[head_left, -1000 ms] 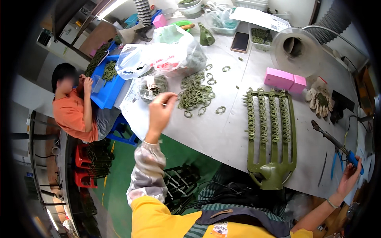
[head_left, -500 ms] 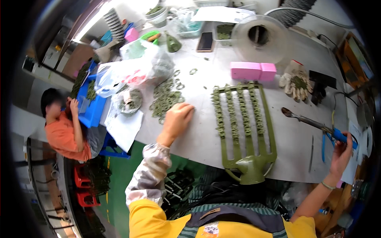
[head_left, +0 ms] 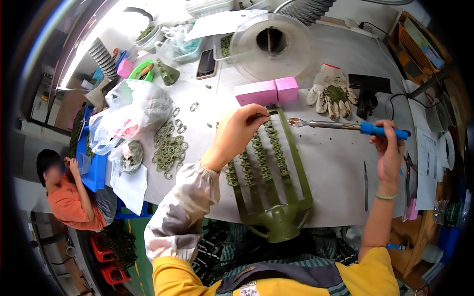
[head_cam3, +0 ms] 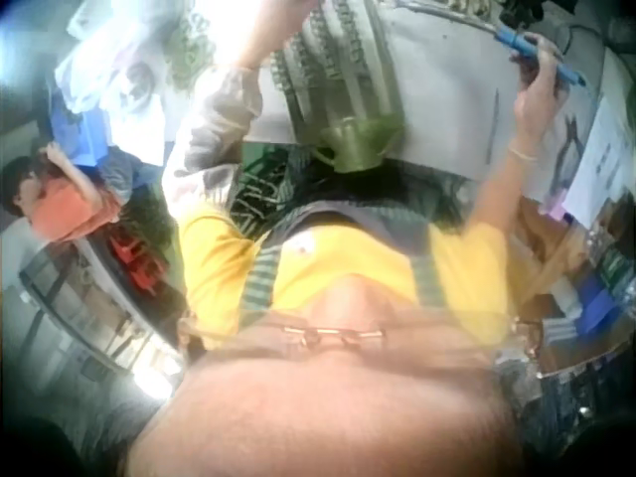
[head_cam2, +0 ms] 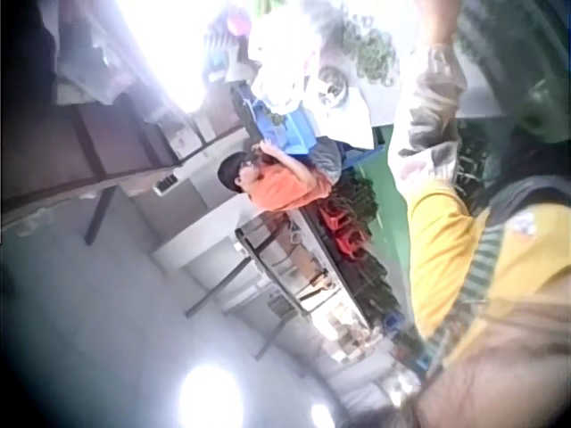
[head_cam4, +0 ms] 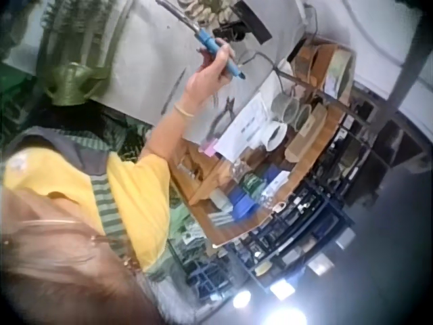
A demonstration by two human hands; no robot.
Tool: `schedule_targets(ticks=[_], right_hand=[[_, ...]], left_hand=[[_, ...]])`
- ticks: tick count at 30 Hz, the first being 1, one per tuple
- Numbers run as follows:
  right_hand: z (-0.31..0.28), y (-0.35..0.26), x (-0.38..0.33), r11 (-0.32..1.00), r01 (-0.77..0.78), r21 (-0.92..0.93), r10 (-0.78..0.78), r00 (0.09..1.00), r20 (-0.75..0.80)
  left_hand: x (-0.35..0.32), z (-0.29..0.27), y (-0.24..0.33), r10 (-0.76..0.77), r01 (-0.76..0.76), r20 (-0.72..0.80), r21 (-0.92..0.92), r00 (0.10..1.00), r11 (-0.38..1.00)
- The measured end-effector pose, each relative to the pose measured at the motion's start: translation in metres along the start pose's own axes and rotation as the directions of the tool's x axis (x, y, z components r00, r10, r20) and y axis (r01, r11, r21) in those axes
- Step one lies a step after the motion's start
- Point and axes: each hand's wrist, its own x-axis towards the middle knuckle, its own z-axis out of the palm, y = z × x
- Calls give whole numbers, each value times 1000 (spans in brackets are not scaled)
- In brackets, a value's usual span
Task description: The person assembles small green components onto a large green rake-like fixture using a soldering iron, picking up pieces from a pile and placing them into slots on the fixture. The person also handles a small plastic bag and places a piece into it.
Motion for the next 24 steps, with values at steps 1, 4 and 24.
schedule_targets(ticks=[1, 4, 24], right_hand=[[4, 3, 3, 1000, 9, -11, -8, 1000, 28], [8, 12, 12, 1000, 1, -6, -1, 999, 35], [16, 39, 24, 999, -3, 35, -2, 992, 123]], left_hand=[[11, 7, -1, 48, -50, 31, 55, 998, 997], [35, 23, -9, 161, -167, 61, 106, 985, 980], [64, 51, -32, 335, -336, 84, 444, 939, 830]])
